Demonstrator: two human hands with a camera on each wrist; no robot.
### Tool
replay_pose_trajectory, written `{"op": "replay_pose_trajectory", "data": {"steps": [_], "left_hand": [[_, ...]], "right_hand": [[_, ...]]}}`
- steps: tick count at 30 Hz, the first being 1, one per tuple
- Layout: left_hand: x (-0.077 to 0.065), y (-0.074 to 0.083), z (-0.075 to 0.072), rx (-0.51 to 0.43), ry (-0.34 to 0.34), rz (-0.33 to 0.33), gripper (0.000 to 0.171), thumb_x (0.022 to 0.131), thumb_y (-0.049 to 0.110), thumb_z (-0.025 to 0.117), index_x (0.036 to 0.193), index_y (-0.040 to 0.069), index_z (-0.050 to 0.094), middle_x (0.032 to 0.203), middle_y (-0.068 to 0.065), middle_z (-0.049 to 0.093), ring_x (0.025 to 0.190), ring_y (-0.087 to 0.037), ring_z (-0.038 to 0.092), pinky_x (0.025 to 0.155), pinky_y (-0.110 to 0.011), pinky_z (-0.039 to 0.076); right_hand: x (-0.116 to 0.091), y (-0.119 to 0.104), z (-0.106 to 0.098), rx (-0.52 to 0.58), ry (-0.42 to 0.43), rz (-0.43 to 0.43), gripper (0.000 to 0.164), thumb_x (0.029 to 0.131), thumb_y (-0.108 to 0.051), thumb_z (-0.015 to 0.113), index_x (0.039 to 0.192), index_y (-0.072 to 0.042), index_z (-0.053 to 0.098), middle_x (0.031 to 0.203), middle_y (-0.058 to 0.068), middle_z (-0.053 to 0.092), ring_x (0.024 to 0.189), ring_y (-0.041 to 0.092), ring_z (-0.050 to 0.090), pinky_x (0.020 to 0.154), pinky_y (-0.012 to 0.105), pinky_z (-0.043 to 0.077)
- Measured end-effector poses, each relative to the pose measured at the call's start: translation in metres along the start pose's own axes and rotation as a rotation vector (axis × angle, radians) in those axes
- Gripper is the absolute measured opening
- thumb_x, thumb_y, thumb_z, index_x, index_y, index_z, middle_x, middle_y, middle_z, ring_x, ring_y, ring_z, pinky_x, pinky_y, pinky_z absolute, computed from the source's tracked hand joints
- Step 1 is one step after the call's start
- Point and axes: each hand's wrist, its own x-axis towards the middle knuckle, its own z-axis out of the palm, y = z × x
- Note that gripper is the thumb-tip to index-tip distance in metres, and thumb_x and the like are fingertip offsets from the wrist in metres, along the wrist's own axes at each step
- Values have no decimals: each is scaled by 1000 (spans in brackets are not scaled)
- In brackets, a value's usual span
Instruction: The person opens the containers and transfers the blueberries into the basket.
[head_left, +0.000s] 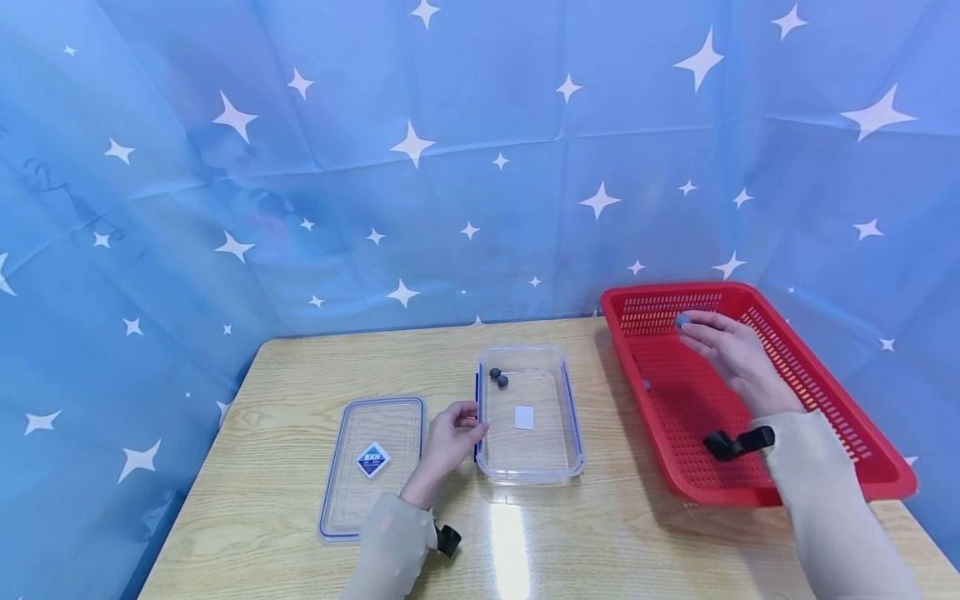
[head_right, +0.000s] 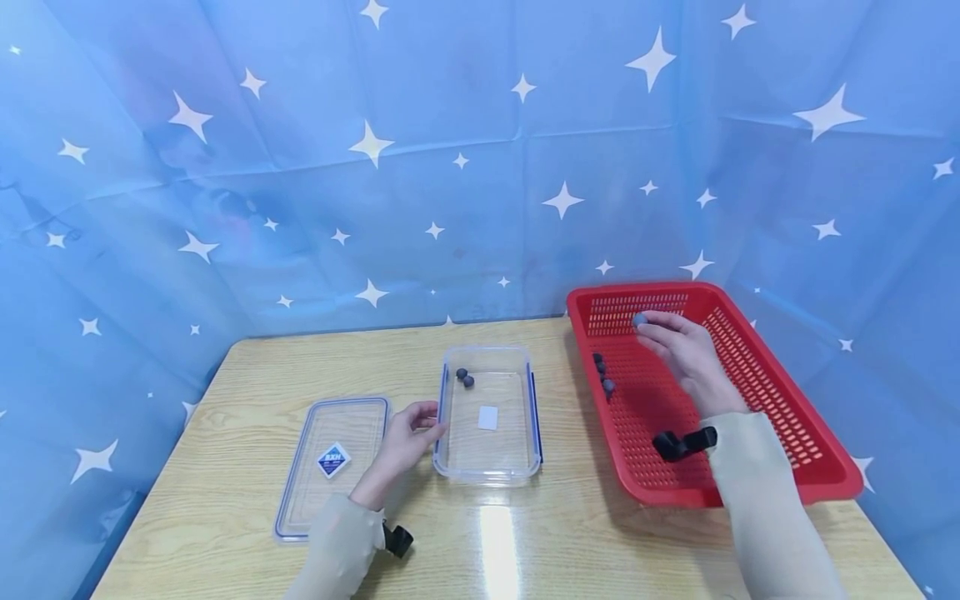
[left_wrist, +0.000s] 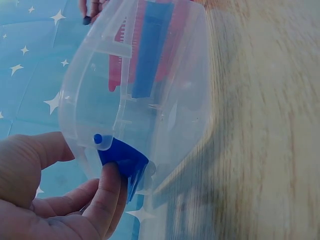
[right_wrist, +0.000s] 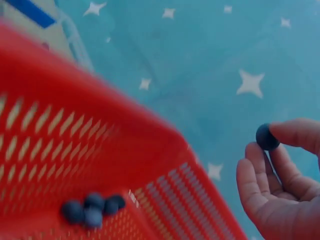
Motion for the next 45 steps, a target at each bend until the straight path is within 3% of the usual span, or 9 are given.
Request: {"op": "replay_pose_trajectory", "data": {"steps": [12,26,34,41,45], "left_hand": [[0,0,-1,1,1,-2,36,83,8,67,115,-6,58,96,-15,65,91,-26,62,72,-25,52],[0,1,0,-6,2,-7,35,83,7,67,114,-6,59,97,-14,64,91,-25,61,73,-27,53],[-1,1,0,-5,2,-4,35,83,7,67,115,-6,58,98,-15,64,92,-26,61,73,-27,53],[-1,1,0,-1,5,-1,35,83,6,67,114,-6,58,97,-14,65,91,-26,61,71,-25,53],[-1,1,0,7,5,4,35,83,6,67,114,-6,59,97,-14,65,91,-26,62,71,-25,53]], "right_hand": [[1,15,-33,-71,83,67,15,90,-4,60,95,-13,71,89,-6,69,82,5,66,71,19,54],[0,17,-36,-199,138,104,11,89,-14,63,90,-24,67,85,-11,68,79,1,65,69,15,52],[-3,13,-16,-178,68,38,14,91,-13,60,103,-19,64,90,-10,69,84,2,65,73,14,51],[2,12,14,-68,21,4,17,91,-5,59,94,-16,71,91,-3,70,83,7,67,73,19,53],[5,14,29,-75,2,-2,16,91,-5,58,95,-14,70,91,-3,70,83,7,67,73,19,53]]}}
